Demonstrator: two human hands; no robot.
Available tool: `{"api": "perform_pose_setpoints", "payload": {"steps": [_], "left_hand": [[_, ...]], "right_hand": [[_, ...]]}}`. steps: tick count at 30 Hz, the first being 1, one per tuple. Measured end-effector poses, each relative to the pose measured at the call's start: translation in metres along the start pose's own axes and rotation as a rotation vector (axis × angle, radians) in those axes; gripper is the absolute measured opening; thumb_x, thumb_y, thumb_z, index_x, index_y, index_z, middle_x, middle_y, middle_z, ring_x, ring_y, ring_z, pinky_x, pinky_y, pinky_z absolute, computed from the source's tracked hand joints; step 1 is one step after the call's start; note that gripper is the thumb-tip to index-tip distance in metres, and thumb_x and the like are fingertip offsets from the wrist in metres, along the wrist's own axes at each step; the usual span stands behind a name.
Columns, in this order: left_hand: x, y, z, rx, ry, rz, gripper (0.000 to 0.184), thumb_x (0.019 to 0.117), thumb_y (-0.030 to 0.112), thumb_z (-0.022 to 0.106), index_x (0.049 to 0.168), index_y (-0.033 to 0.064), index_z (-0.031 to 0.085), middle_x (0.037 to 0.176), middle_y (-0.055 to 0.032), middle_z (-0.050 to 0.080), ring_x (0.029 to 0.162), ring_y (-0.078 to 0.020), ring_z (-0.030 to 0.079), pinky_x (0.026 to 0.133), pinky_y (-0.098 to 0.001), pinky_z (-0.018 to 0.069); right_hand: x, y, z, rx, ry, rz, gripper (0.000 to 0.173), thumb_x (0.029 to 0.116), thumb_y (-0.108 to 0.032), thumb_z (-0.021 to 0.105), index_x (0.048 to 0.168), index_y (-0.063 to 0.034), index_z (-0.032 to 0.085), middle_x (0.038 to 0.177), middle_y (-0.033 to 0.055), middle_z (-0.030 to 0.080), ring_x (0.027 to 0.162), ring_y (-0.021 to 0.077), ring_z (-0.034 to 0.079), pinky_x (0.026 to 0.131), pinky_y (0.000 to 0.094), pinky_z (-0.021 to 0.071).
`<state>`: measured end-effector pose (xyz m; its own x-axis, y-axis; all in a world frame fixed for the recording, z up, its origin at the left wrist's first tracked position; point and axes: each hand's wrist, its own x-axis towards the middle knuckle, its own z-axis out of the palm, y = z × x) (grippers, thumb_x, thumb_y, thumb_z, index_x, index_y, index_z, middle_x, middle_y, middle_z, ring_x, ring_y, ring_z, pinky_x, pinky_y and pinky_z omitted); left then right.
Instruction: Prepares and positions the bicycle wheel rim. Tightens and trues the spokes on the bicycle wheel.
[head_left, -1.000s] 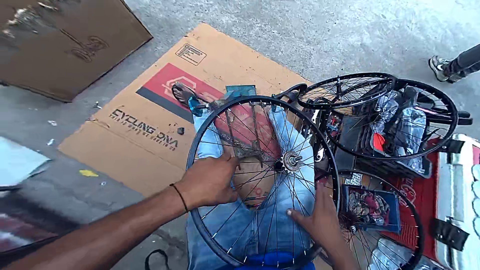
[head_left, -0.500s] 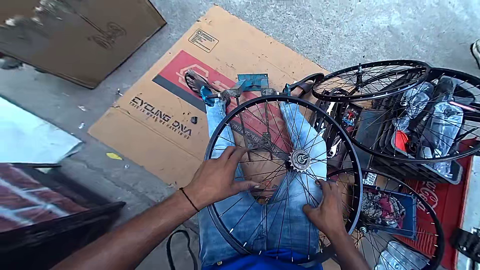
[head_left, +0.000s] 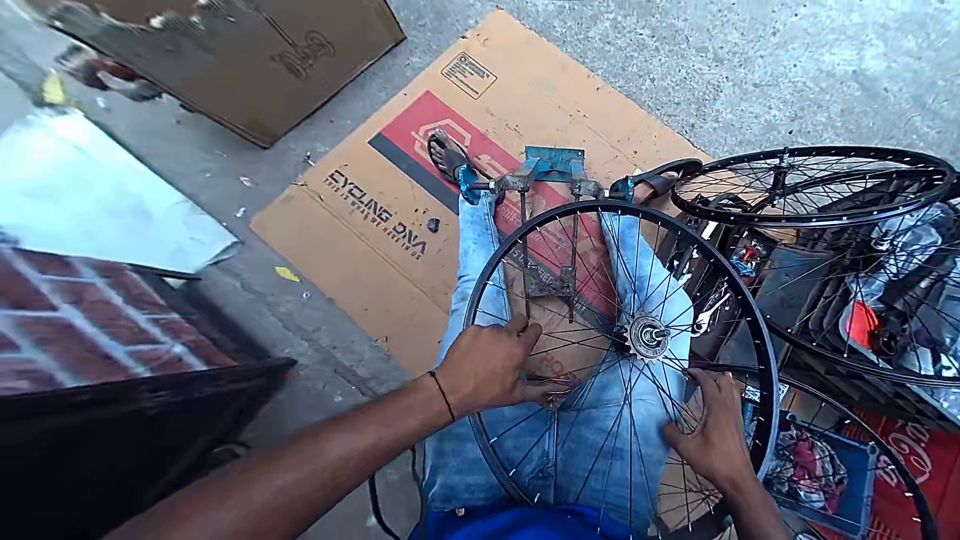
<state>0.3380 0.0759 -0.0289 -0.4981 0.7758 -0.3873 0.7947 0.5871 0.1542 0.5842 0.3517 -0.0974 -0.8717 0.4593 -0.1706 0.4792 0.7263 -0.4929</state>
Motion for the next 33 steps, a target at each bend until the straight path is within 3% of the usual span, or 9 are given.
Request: {"api": "perform_pose_setpoints", "payload": {"steps": [5, 8, 10, 13, 18, 24, 28, 30, 33], "left_hand": [[-0.032, -0.001, 0.010, -0.303, 0.652, -0.107, 0.071, 0.0773, 0.065, 0.075, 0.122, 0.0099, 0.070, 0.134, -0.0141, 0.063, 0.071, -0.0251, 0.069, 0.049, -0.0442, 0.0549], [-0.033, -0.019, 0.007, -0.634, 0.431, -0.599, 0.097, 0.0766, 0.055, 0.083, 0.153, 0.0137, 0.042, 0.149, -0.0136, 0.050, 0.095, -0.0341, 0.068, 0.074, -0.0593, 0.0547], [-0.029, -0.034, 0.017, -0.927, 0.275, -0.686, 0.085, 0.0816, 0.044, 0.085, 0.151, 0.0151, 0.045, 0.131, -0.0096, 0.066, 0.108, -0.0281, 0.068, 0.090, -0.0553, 0.0552], [-0.028, -0.032, 0.025, -1.210, 0.357, -0.602, 0.054, 0.0918, 0.013, 0.076, 0.141, 0.0088, 0.054, 0.087, -0.0049, 0.072, 0.072, -0.0138, 0.068, 0.066, -0.0316, 0.0566], [-0.036, -0.017, 0.017, -1.198, 0.513, -0.524, 0.057, 0.1004, 0.014, 0.059, 0.154, 0.0251, 0.042, 0.083, -0.0013, 0.070, 0.062, -0.0123, 0.062, 0.054, -0.0255, 0.0508], [-0.045, -0.007, 0.033, -1.211, 0.576, -0.520, 0.052, 0.1000, 0.017, 0.058, 0.151, 0.0196, 0.049, 0.085, 0.0013, 0.068, 0.066, -0.0094, 0.061, 0.059, -0.0232, 0.0514], [-0.052, -0.008, 0.031, -1.328, 0.529, -0.449, 0.054, 0.1020, 0.020, 0.056, 0.155, 0.0212, 0.043, 0.088, -0.0010, 0.069, 0.067, -0.0114, 0.061, 0.060, -0.0227, 0.0510], [-0.054, -0.019, 0.025, -1.429, 0.423, -0.397, 0.055, 0.1035, 0.021, 0.055, 0.157, 0.0232, 0.040, 0.091, -0.0025, 0.071, 0.067, -0.0106, 0.062, 0.058, -0.0210, 0.0500], [-0.056, -0.044, 0.023, -1.653, 0.274, -0.340, 0.050, 0.1054, 0.019, 0.051, 0.155, 0.0226, 0.042, 0.096, -0.0073, 0.074, 0.048, -0.0037, 0.044, 0.042, -0.0154, 0.0300]], "right_hand": [[0.010, 0.023, -0.002, -0.006, 0.015, -0.157, 0.089, 0.0577, -0.052, 0.073, 0.129, -0.0003, 0.063, 0.125, 0.0192, 0.064, 0.126, 0.0399, 0.056, 0.120, 0.0634, 0.0247], [0.011, 0.028, 0.000, 0.001, 0.026, -0.200, 0.090, 0.0607, -0.059, 0.068, 0.127, 0.0015, 0.063, 0.126, 0.0214, 0.063, 0.127, 0.0405, 0.055, 0.120, 0.0631, 0.0234], [0.010, 0.030, 0.001, 0.012, 0.033, -0.206, 0.089, 0.0612, -0.060, 0.068, 0.126, 0.0009, 0.063, 0.126, 0.0212, 0.063, 0.126, 0.0394, 0.055, 0.119, 0.0627, 0.0246], [0.009, 0.031, 0.003, 0.043, 0.046, -0.219, 0.088, 0.0613, -0.059, 0.069, 0.125, 0.0009, 0.063, 0.122, 0.0212, 0.064, 0.124, 0.0388, 0.056, 0.118, 0.0622, 0.0253], [0.008, 0.034, 0.006, 0.047, 0.028, -0.194, 0.090, 0.0610, -0.061, 0.070, 0.126, 0.0009, 0.062, 0.122, 0.0198, 0.064, 0.125, 0.0362, 0.056, 0.120, 0.0606, 0.0241], [0.017, 0.041, -0.007, -0.010, -0.055, -0.229, 0.098, 0.0606, -0.065, 0.073, 0.132, -0.0001, 0.060, 0.131, 0.0217, 0.061, 0.129, 0.0383, 0.054, 0.116, 0.0597, 0.0332], [0.012, 0.025, -0.034, 0.092, -0.037, -0.363, 0.106, 0.0773, -0.074, 0.066, 0.149, 0.0006, 0.044, 0.151, 0.0274, 0.046, 0.145, 0.0387, 0.040, 0.121, 0.0580, 0.0273], [0.008, 0.000, -0.047, 0.185, 0.067, -0.419, 0.085, 0.0855, -0.065, 0.066, 0.148, -0.0119, 0.046, 0.149, 0.0152, 0.051, 0.146, 0.0285, 0.040, 0.123, 0.0521, 0.0272], [0.005, -0.055, -0.045, 0.407, 0.168, -0.468, 0.053, 0.0936, -0.048, 0.068, 0.140, -0.0264, 0.056, 0.131, -0.0045, 0.062, 0.128, 0.0138, 0.058, 0.112, 0.0403, 0.0461]]}}
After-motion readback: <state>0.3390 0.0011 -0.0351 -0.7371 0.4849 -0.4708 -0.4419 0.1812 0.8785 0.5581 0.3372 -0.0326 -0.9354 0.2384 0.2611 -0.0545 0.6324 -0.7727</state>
